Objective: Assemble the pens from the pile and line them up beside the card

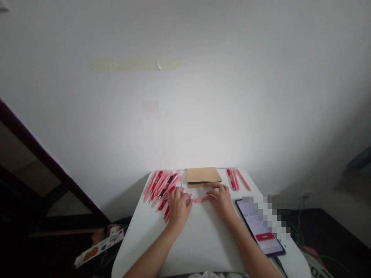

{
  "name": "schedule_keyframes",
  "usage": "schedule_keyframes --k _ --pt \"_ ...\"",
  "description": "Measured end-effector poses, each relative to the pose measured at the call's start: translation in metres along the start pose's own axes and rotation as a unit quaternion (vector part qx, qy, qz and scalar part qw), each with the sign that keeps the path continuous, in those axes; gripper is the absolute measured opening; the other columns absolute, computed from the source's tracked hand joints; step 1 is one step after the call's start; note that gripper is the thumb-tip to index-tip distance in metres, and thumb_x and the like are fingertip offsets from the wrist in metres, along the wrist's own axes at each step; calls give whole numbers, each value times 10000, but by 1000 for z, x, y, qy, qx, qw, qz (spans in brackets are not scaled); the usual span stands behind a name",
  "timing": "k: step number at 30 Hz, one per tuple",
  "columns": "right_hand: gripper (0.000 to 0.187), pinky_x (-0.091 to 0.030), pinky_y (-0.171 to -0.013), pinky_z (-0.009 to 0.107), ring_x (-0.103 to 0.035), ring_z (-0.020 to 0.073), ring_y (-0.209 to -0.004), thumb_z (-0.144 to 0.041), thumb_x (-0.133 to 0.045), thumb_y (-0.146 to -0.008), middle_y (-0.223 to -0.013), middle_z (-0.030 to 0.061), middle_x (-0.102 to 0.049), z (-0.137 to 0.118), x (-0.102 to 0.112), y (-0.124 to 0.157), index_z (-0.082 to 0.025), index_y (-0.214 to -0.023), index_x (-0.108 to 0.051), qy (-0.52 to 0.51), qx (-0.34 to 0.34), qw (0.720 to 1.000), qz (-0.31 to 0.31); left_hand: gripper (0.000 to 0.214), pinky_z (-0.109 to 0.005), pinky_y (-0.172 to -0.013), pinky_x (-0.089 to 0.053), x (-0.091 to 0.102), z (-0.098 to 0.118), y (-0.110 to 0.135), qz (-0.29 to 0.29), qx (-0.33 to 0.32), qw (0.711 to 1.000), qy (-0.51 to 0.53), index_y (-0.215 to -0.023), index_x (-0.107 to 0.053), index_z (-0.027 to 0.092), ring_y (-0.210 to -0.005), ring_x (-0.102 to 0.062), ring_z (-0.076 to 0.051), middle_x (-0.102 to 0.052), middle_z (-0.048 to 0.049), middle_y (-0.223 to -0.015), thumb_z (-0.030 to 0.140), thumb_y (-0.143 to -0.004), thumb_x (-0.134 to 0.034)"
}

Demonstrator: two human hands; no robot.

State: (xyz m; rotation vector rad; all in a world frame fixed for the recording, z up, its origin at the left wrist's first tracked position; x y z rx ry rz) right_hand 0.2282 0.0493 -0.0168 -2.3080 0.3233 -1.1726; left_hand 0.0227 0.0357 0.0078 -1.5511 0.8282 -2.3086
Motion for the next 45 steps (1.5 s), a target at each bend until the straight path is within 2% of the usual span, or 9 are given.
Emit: schedule_keyframes --k 6,13,18,22,27,30,34,45 --pt "55 -443 -942 489 -475 326 -1124 -217 -687 -821 -1092 101 -635 6 4 1 -250 -825 -731 37 -30 998 31 38 -549 -1029 -380 0 -1 0 5 3 1000 -4 -834 -716 229 -1118 -520 -293 -614 -83 -1116 237 -800 -703" --pt "111 -440 -961 465 -478 309 -1102 -209 -667 -839 -1060 101 -638 4 3 0 -255 -872 -763 20 -23 999 20 61 -535 -1011 -391 0 0 0 -7 0 1000 -20 -862 -719 226 -1110 -512 -293 -608 -86 -1131 243 -804 -709" --pt "203 -442 -976 463 -473 301 -1112 -215 -618 -877 -1085 101 -638 0 0 0 -275 -1000 -768 18 -15 1000 5 48 -535 -1021 -383 1 1 0 -7 -6 1000 -21 -853 -721 224 -1115 -510 -292 -609 -84 -1124 246 -811 -709" --pt "222 -440 -994 452 -475 288 -1140 -231 -604 -879 -1113 98 -639 -2 3 1 -246 -1055 -740 9 -21 1000 -7 43 -529 -1025 -380 0 0 0 -1 2 1000 -16 -833 -722 223 -1123 -509 -289 -615 -79 -1123 260 -822 -703" --pt "222 -435 -999 444 -480 293 -1166 -309 -673 -825 -1131 86 -633 -8 8 2 -264 -1035 -729 15 -24 999 -42 62 -518 -1011 -393 2 0 0 8 5 1000 -14 -810 -723 225 -1108 -518 -288 -622 -80 -1109 276 -832 -695" --pt "282 -440 -980 445 -473 306 -1183 -344 -735 -775 -1164 86 -623 -11 7 3 -278 -1049 -730 20 -30 998 -57 57 -523 -1013 -395 4 1 -1 12 3 1000 -16 -821 -725 226 -1102 -520 -289 -625 -79 -1100 276 -829 -697" --pt "359 -431 -981 443 -471 305 -1184 -311 -756 -759 -1177 86 -612 -12 3 3 -287 -1116 -717 14 -41 997 -70 67 -528 -1018 -394 3 0 -1 9 2 1000 -15 -840 -729 227 -1106 -519 -289 -622 -79 -1106 282 -836 -691" --pt "330 -404 -1010 433 -490 282 -1183 -212 -644 -835 -1183 83 -644 -17 -2 2 -264 -1154 -709 -1 -28 994 -104 99 -538 -1039 -380 3 0 -1 5 3 1000 -16 -831 -733 223 -1121 -517 -288 -625 -84 -1111 296 -853 -671"
Point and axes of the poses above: each hand's wrist, its own y-axis away from the middle knuckle, its own x-axis out of the back of the hand, z = x × y, the point moved 5 cm from there along -y, towards the middle knuckle
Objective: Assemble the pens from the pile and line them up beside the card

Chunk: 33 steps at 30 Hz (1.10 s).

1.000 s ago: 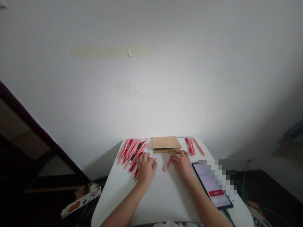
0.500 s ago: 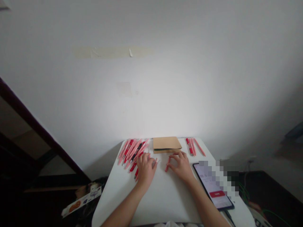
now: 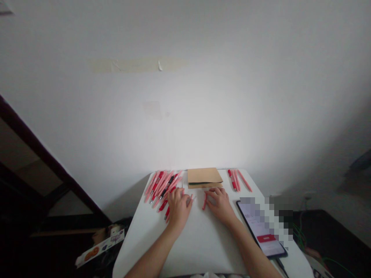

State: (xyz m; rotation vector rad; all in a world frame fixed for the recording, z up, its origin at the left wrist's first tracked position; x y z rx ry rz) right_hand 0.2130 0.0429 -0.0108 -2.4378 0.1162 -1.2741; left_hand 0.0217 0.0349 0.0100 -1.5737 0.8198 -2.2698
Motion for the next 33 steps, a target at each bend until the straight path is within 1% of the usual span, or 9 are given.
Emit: schedule_keyframes --k 5,9,11,16,19,23,28,33 --pt "341 -395 -1027 446 -487 283 -1200 -312 -664 -837 -1218 79 -631 -3 2 1 -275 -1174 -693 -9 16 1000 -12 123 -538 -1025 -392 -1 0 0 -9 0 1000 -6 -823 -734 221 -1115 -520 -291 -627 -86 -1113 314 -861 -664" --pt "477 -389 -1036 441 -473 288 -1221 -363 -744 -768 -1265 85 -597 -2 5 2 -265 -1227 -661 -10 9 1000 -28 139 -532 -1021 -395 -1 0 -1 -5 -2 1000 -10 -812 -734 219 -1112 -520 -291 -628 -89 -1115 327 -862 -663" --pt "508 -377 -1044 446 -465 293 -1230 -370 -770 -737 -1271 80 -594 -2 4 2 -268 -1223 -662 -7 8 999 -40 146 -525 -1025 -393 -1 0 0 -5 -3 1000 -8 -813 -733 220 -1118 -519 -288 -627 -89 -1116 329 -869 -654" --pt "414 -356 -1046 451 -475 276 -1219 -330 -724 -777 -1268 56 -613 -6 2 1 -298 -1186 -671 -5 13 998 -53 127 -531 -1045 -377 -1 1 0 -10 2 1000 -3 -823 -736 224 -1133 -518 -284 -627 -87 -1128 301 -871 -648" --pt "371 -349 -1051 449 -483 265 -1209 -327 -688 -817 -1274 49 -623 -10 1 1 -303 -1186 -668 -3 27 998 -50 139 -531 -1035 -385 -1 3 -1 -24 0 1000 0 -814 -737 227 -1120 -524 -277 -629 -83 -1121 287 -881 -631" --pt "361 -346 -1057 451 -485 261 -1206 -329 -649 -859 -1301 49 -618 -12 -1 1 -299 -1219 -652 12 35 998 -41 130 -536 -1044 -382 -2 5 -2 -33 1 999 5 -799 -731 223 -1133 -527 -274 -628 -80 -1127 268 -876 -636" --pt "359 -352 -1054 446 -487 261 -1202 -337 -649 -869 -1313 44 -615 -11 -3 1 -300 -1226 -650 13 33 999 -39 16 -549 -1037 -389 -5 8 -3 -35 -3 999 26 -821 -719 225 -1148 -526 -286 -616 -72 -1155 229 -813 -706" --pt "370 -360 -1046 449 -492 261 -1200 -336 -649 -869 -1316 52 -613 -12 -3 0 -308 -1238 -648 14 34 999 -36 22 -540 -1016 -404 -7 13 -4 -44 -9 998 39 -819 -717 230 -1141 -529 -291 -607 -67 -1158 218 -800 -720"
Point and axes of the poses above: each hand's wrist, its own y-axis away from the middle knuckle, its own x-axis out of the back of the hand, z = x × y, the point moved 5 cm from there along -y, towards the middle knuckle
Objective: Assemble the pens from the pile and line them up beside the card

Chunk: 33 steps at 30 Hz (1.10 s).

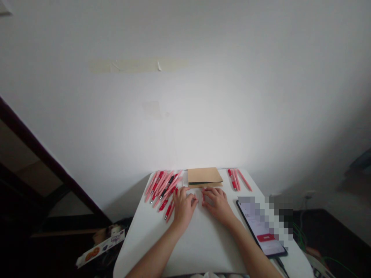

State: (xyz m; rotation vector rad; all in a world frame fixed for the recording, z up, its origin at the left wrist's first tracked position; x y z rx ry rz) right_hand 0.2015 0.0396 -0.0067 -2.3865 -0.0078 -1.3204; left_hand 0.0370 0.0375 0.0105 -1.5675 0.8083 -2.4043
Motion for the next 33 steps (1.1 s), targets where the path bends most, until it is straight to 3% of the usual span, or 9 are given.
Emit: schedule_keyframes --k 14,19,26,33 --pt "357 -365 -1043 458 -498 269 -1197 -336 -631 -877 -1311 54 -617 3 0 0 -300 -1232 -652 -23 -6 1000 -3 71 -518 -1034 -388 0 -4 1 1 0 1000 18 -853 -709 231 -1140 -535 -279 -609 -56 -1160 239 -790 -741" --pt "325 -432 -986 409 -547 256 -1155 -224 -560 -888 -1203 81 -661 12 6 -1 -262 -1185 -683 -50 -20 998 33 161 -513 -1026 -384 5 -12 2 21 0 1000 -7 -942 -688 234 -1121 -537 -280 -625 -55 -1125 234 -788 -734" --pt "345 -433 -954 371 -565 241 -1111 -108 -501 -849 -1103 69 -683 29 7 -1 -242 -1082 -717 0 -80 996 47 129 -467 -976 -412 14 -26 -4 38 14 999 -24 -927 -688 225 -1054 -551 -267 -646 -66 -1047 203 -799 -677" --pt "310 -419 -954 370 -558 243 -1123 -130 -529 -846 -1126 66 -668 27 4 0 -258 -1050 -724 26 -68 997 34 145 -517 -1010 -381 20 -26 -3 49 21 995 -81 -931 -710 232 -1082 -521 -296 -648 -87 -1064 199 -816 -628"
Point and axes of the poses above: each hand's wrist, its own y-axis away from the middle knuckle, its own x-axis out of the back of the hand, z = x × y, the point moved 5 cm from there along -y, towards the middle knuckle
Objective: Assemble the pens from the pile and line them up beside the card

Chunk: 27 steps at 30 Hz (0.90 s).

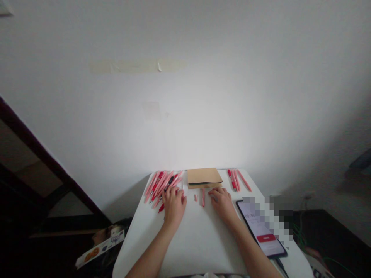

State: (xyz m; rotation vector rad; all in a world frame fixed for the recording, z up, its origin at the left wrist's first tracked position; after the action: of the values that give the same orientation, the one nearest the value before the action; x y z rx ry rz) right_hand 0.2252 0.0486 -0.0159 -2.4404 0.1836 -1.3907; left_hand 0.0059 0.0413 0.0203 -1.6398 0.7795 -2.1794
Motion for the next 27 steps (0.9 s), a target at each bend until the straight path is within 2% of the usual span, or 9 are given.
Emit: schedule_keyframes --k 8,19,23,27 --pt "289 -423 -952 368 -564 240 -1111 -140 -538 -854 -1119 67 -672 2 0 -1 -261 -1031 -731 -3 -2 1000 0 131 -558 -1021 -344 2 -1 1 10 21 997 -69 -881 -731 236 -1117 -498 -318 -650 -104 -1079 273 -844 -610" --pt "270 -416 -952 367 -562 237 -1110 -151 -532 -865 -1108 61 -668 1 -1 -1 -260 -1002 -737 -2 -6 1000 2 134 -558 -1031 -355 2 -1 0 16 24 998 -50 -828 -718 204 -1156 -505 -333 -654 -121 -1120 238 -843 -589" --pt "253 -420 -942 366 -561 242 -1104 -159 -545 -870 -1105 61 -668 2 -1 -1 -261 -997 -739 -1 -7 1000 4 159 -527 -1021 -373 3 -2 -1 34 27 998 -46 -737 -691 193 -1155 -512 -330 -658 -128 -1096 235 -847 -585" --pt "230 -437 -917 359 -570 245 -1072 -159 -572 -861 -1076 66 -679 1 0 -1 -255 -976 -747 -12 1 1000 23 150 -507 -994 -395 7 -1 -1 66 16 997 -30 -740 -683 192 -1137 -524 -321 -658 -121 -1077 229 -851 -588"
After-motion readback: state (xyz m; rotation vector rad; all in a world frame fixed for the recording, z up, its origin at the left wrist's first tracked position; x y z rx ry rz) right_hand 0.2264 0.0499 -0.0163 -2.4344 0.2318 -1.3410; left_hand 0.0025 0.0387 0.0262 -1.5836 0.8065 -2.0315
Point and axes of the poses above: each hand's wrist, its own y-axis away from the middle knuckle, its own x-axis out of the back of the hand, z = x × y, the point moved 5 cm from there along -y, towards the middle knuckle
